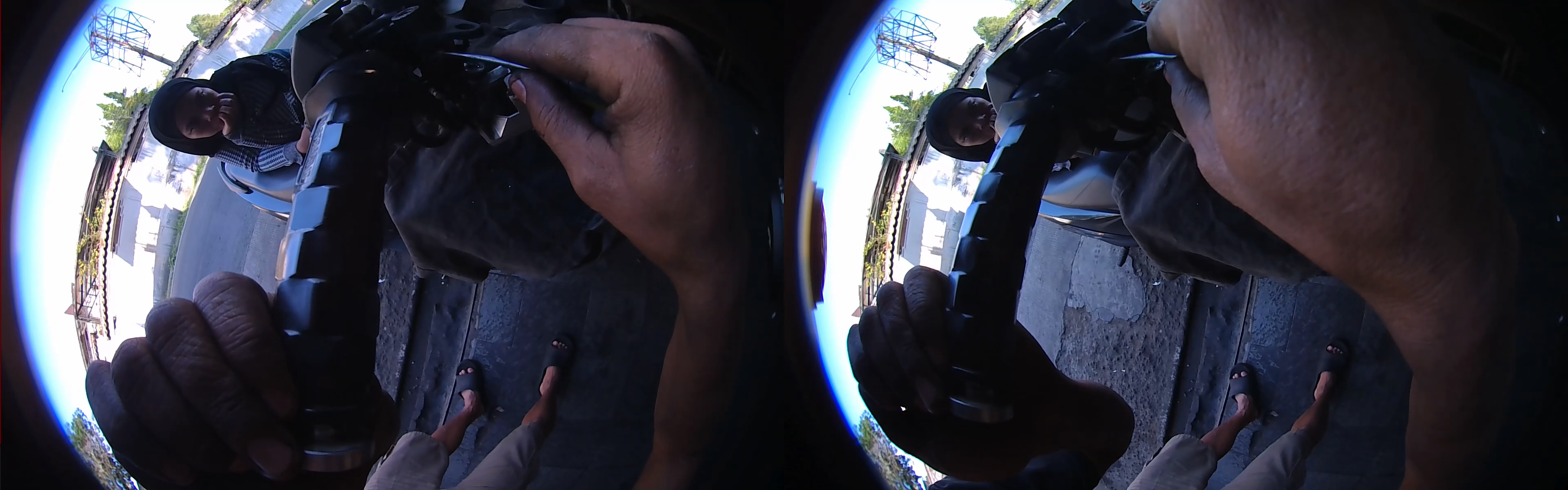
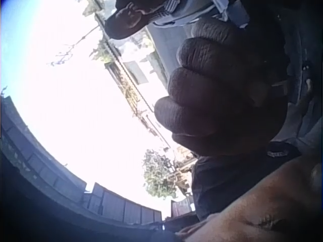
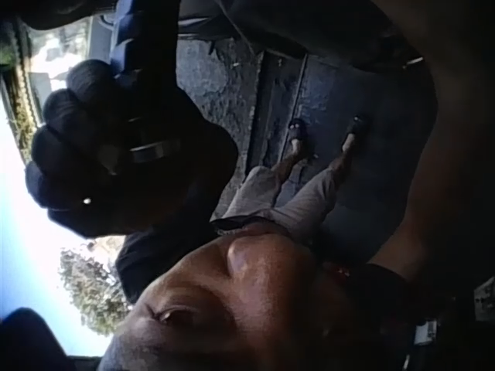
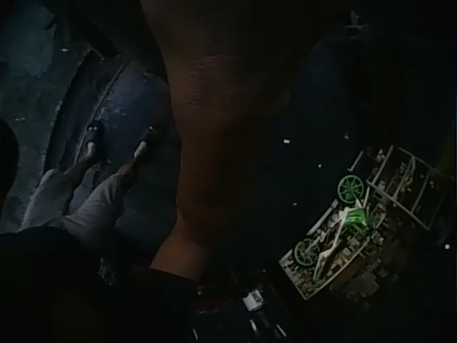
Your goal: Repairing and maintaining the brake lever and master cylinder assembly on a motorcycle.
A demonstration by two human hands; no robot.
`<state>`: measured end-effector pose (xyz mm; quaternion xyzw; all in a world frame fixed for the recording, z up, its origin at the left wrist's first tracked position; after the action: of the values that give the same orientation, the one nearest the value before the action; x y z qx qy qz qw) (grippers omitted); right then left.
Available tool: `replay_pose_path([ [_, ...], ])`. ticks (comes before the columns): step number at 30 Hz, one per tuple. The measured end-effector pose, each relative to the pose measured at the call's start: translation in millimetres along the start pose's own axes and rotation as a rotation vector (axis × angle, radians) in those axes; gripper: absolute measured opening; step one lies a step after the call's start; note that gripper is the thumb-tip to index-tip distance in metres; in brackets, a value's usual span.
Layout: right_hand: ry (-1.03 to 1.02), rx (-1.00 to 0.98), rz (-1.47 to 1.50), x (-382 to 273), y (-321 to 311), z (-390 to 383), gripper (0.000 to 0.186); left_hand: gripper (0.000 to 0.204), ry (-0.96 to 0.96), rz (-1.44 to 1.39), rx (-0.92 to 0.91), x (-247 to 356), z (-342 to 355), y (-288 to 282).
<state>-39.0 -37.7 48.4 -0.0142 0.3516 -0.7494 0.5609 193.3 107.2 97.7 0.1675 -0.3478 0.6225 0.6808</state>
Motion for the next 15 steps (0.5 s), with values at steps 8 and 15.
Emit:
replay_pose_path([
  [8,-0.025,-0.052,0.002,3,-8,5,0.017,0.026,-0.013,0.093,0.093,5,-5,4],
  [15,-0.039,-0.068,-0.002,4,-6,4,0.018,0.023,-0.002,0.026,0.099,4,-6,1],
])
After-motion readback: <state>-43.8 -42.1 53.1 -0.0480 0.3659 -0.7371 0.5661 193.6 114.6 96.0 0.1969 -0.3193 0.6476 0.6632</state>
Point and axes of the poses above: each hand's wrist, its own z-axis towards the middle knuckle, its own y-axis out of the palm, x = y × z, the point moved 2 cm from there along z, towards the middle knuckle, and after that the axes turned 6 degrees about z, right-handed, at the moved point
